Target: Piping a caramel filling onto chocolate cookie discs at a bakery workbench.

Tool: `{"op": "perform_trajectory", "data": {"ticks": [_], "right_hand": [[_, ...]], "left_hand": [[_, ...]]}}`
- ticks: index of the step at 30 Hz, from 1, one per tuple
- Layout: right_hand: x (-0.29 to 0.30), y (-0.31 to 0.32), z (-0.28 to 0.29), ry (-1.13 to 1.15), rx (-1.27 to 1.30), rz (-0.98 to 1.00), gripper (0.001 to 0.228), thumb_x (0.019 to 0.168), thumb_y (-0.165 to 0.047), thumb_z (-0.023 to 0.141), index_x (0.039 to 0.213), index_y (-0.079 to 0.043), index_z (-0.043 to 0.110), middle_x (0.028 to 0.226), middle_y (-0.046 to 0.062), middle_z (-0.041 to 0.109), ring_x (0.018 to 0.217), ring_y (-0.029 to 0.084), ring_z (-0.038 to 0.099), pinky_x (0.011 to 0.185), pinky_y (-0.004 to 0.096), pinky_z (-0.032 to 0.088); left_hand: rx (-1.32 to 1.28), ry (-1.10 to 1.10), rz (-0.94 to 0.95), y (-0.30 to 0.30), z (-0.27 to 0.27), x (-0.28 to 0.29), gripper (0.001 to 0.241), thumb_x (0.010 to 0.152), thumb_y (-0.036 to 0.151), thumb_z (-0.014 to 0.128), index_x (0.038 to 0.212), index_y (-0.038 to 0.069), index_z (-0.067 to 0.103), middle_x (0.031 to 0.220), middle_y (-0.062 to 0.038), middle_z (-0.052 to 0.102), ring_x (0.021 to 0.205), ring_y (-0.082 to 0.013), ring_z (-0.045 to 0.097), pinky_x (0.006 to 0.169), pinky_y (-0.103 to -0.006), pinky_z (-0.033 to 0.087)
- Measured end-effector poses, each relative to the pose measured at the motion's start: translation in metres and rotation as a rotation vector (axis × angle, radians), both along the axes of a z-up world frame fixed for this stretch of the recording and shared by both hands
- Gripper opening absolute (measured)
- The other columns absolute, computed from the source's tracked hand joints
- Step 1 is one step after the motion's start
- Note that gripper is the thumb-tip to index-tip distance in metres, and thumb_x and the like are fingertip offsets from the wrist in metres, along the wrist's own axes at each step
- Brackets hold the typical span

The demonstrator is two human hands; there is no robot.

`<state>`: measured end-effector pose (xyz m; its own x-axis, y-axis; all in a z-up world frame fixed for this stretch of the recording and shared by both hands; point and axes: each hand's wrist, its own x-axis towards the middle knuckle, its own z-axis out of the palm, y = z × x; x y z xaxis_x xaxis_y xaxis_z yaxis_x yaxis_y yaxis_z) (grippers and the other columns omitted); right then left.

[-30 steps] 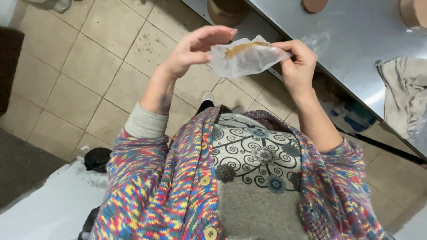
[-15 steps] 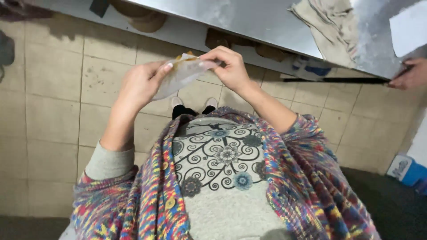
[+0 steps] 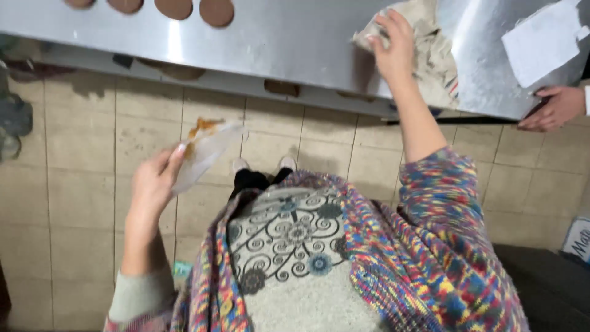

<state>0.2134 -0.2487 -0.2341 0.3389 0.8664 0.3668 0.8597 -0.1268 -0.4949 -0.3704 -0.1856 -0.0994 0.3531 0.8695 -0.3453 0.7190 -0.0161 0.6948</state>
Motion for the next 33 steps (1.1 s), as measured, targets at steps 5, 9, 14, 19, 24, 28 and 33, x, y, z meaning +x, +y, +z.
{"op": "perform_trajectory", "data": {"ticks": [5, 9, 14, 19, 24, 28, 33], "right_hand": [[0.003, 0.080, 0.011, 0.065, -0.051, -0.073, 0.052, 0.087, -0.019, 0.089, 0.132, -0.010, 0.064, 0.145, 0.016, 0.054, 0.126, 0.039, 0.053, 0.105, 0.050, 0.046], [0.036, 0.148, -0.009, -0.277, -0.072, -0.098, 0.063, 0.080, -0.016, 0.090, 0.134, -0.001, 0.062, 0.133, 0.022, 0.054, 0.121, 0.045, 0.048, 0.094, 0.062, 0.039], [0.059, 0.191, -0.018, -0.370, -0.213, 0.001, 0.037, 0.083, -0.014, 0.088, 0.113, -0.009, 0.066, 0.117, 0.014, 0.061, 0.121, 0.037, 0.054, 0.102, 0.056, 0.039], [0.076, 0.265, -0.005, -0.370, -0.261, 0.048, 0.037, 0.079, -0.015, 0.086, 0.108, -0.009, 0.065, 0.110, 0.011, 0.064, 0.113, 0.034, 0.060, 0.096, 0.053, 0.039], [0.124, 0.353, -0.020, -0.500, -0.187, -0.025, 0.034, 0.085, -0.012, 0.082, 0.114, -0.009, 0.065, 0.113, 0.012, 0.063, 0.112, 0.035, 0.059, 0.096, 0.055, 0.039], [0.120, 0.402, 0.006, -0.430, -0.125, -0.242, 0.046, 0.082, 0.001, 0.073, 0.125, -0.013, 0.064, 0.121, 0.011, 0.060, 0.117, 0.036, 0.055, 0.096, 0.054, 0.039], [0.088, 0.400, -0.003, -0.349, -0.054, -0.191, 0.045, 0.091, -0.004, 0.075, 0.132, -0.009, 0.059, 0.129, 0.014, 0.057, 0.123, 0.039, 0.051, 0.098, 0.055, 0.039]], "left_hand": [[-0.017, 0.049, 0.092, -0.006, -0.018, -0.022, 0.047, 0.103, 0.046, 0.058, 0.125, 0.007, 0.072, 0.109, -0.019, 0.075, 0.100, -0.0281, 0.071, 0.087, -0.0379, 0.052], [-0.107, 0.165, 0.214, 0.003, -0.041, -0.039, 0.050, 0.101, 0.048, 0.059, 0.125, 0.007, 0.073, 0.105, -0.021, 0.076, 0.100, -0.0274, 0.072, 0.089, -0.0391, 0.052], [-0.179, 0.126, 0.251, 0.028, -0.099, -0.082, 0.055, 0.100, 0.052, 0.058, 0.121, 0.004, 0.074, 0.109, -0.019, 0.077, 0.103, -0.0266, 0.072, 0.092, -0.0384, 0.053], [-0.341, 0.244, 0.286, 0.069, -0.146, -0.102, 0.061, 0.096, 0.058, 0.058, 0.124, 0.006, 0.075, 0.114, -0.019, 0.078, 0.110, -0.0292, 0.074, 0.097, -0.0393, 0.053], [-0.363, 0.294, 0.320, 0.097, -0.143, -0.104, 0.060, 0.095, 0.060, 0.055, 0.127, 0.012, 0.074, 0.118, -0.017, 0.077, 0.116, -0.0314, 0.071, 0.100, -0.0417, 0.051], [-0.410, 0.311, 0.404, 0.105, -0.159, -0.118, 0.059, 0.094, 0.060, 0.056, 0.128, 0.016, 0.075, 0.117, -0.018, 0.078, 0.117, -0.0319, 0.072, 0.101, -0.0426, 0.052], [-0.401, 0.286, 0.387, 0.114, -0.157, -0.113, 0.055, 0.096, 0.055, 0.057, 0.129, 0.014, 0.073, 0.120, -0.019, 0.076, 0.118, -0.0333, 0.070, 0.101, -0.0423, 0.051]]}}
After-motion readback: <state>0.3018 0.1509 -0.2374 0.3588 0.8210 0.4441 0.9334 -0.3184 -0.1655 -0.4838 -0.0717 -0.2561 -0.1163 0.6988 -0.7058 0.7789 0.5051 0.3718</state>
